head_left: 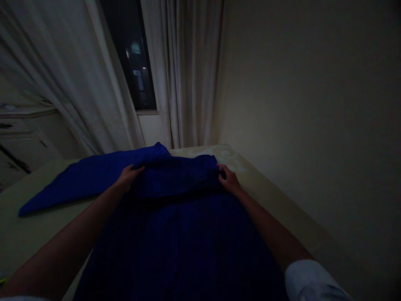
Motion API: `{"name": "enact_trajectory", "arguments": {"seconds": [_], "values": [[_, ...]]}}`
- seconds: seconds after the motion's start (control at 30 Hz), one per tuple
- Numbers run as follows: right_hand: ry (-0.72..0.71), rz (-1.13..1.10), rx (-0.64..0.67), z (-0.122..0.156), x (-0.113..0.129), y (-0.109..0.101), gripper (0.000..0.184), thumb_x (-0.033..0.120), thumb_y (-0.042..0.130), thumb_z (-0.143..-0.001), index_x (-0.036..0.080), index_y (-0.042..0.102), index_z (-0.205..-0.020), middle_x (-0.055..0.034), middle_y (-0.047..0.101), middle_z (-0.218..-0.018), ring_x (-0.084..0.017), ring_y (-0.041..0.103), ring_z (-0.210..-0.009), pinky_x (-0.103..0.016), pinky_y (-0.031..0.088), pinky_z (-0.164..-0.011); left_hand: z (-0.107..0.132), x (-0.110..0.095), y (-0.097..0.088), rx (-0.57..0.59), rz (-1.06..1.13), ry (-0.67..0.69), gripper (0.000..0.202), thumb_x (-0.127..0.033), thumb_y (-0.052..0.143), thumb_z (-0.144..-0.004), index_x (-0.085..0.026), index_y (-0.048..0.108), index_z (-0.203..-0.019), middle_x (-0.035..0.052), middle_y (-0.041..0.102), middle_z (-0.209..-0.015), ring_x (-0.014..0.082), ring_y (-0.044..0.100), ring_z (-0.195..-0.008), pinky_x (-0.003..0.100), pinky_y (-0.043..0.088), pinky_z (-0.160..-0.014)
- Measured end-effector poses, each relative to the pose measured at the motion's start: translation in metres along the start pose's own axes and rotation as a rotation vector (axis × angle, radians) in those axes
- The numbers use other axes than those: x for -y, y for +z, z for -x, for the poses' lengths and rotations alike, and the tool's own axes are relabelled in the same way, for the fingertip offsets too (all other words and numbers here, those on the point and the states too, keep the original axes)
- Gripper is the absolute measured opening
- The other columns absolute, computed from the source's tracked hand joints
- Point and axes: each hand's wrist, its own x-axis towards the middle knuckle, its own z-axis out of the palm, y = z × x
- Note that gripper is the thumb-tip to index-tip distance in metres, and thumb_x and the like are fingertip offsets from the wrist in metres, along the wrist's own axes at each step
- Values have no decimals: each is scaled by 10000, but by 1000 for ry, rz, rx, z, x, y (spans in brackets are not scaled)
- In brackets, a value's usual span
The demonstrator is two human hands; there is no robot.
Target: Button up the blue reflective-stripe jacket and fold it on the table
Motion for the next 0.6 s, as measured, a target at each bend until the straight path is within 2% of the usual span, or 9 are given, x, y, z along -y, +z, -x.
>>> {"name": "enact_trajectory", "arguments": {"seconds": [0.07, 0.1, 0.17, 0.2, 0.27, 0.33, 0.43, 0.53, 0.6], "values": [[88, -1, -157, -29, 3, -4, 547, 231, 564, -892, 223, 558, -1439, -95, 740, -1193, -251, 708, -1075, -398, 538, -1001, -4, -14, -6, -68, -66, 72, 456, -349, 793, -797, -152, 676, -1192, 151, 773, -1160, 322, 761, -1032, 425, 632, -882], [176, 28, -200, -42, 4, -5, 571, 236, 580, -884, 203, 538, -1453, -118, 729, -1218, -258, 702, -1082, -398, 538, -992, -6, -20, -8, -129, -171, 106, 521, -366, 777, -813, -121, 647, -1254, 185, 746, -1235, 348, 732, -1125, 448, 607, -948], [378, 132, -191, -59, 5, -4, 642, 250, 631, -858, 174, 497, -1482, -163, 691, -1298, -278, 683, -1126, -399, 534, -984, -7, -27, -12, -227, -405, 152, 701, -397, 757, -835, -31, 542, -1393, 286, 649, -1386, 412, 628, -1303, 504, 532, -1065], [460, 185, -162, -61, 5, -2, 664, 251, 653, -843, 165, 494, -1482, -180, 672, -1332, -289, 672, -1154, -402, 529, -989, -4, -27, -13, -240, -497, 171, 769, -403, 742, -847, 5, 483, -1445, 325, 595, -1439, 434, 575, -1362, 524, 494, -1105], [540, 253, -98, -51, 6, 1, 640, 257, 668, -840, 149, 523, -1454, -203, 646, -1365, -305, 660, -1186, -412, 521, -1006, 11, -19, -16, -189, -626, 243, 818, -398, 694, -875, 22, 403, -1513, 343, 534, -1501, 438, 522, -1416, 523, 447, -1150], [523, 262, -32, -26, 7, -2, 597, 278, 665, -855, 141, 551, -1426, -211, 630, -1382, -300, 674, -1157, -417, 527, -1005, 39, -1, -23, -66, -744, 350, 807, -398, 648, -890, -2, 390, -1544, 310, 530, -1526, 414, 520, -1427, 497, 427, -1176], [412, 210, 44, 34, 9, -21, 593, 354, 673, -868, 160, 563, -1418, -195, 613, -1410, -285, 687, -1120, -422, 548, -987, 108, 43, -46, 115, -892, 487, 827, -479, 608, -882, -20, 424, -1546, 286, 553, -1519, 427, 531, -1417, 533, 420, -1186], [339, 154, -3, 108, 13, -60, 574, 507, 655, -887, 205, 600, -1372, -156, 646, -1344, -294, 679, -1129, -457, 555, -975, 195, 103, -82, 122, -828, 558, 786, -583, 581, -867, -161, 499, -1525, 193, 589, -1521, 404, 567, -1391, 554, 430, -1193], [374, 147, -69, 163, 20, -88, 587, 597, 629, -892, 208, 623, -1331, -140, 663, -1268, -291, 682, -1070, -471, 558, -948, 249, 148, -110, 36, -733, 534, 681, -581, 565, -874, -283, 540, -1485, 126, 628, -1490, 378, 597, -1364, 562, 448, -1191]]}}
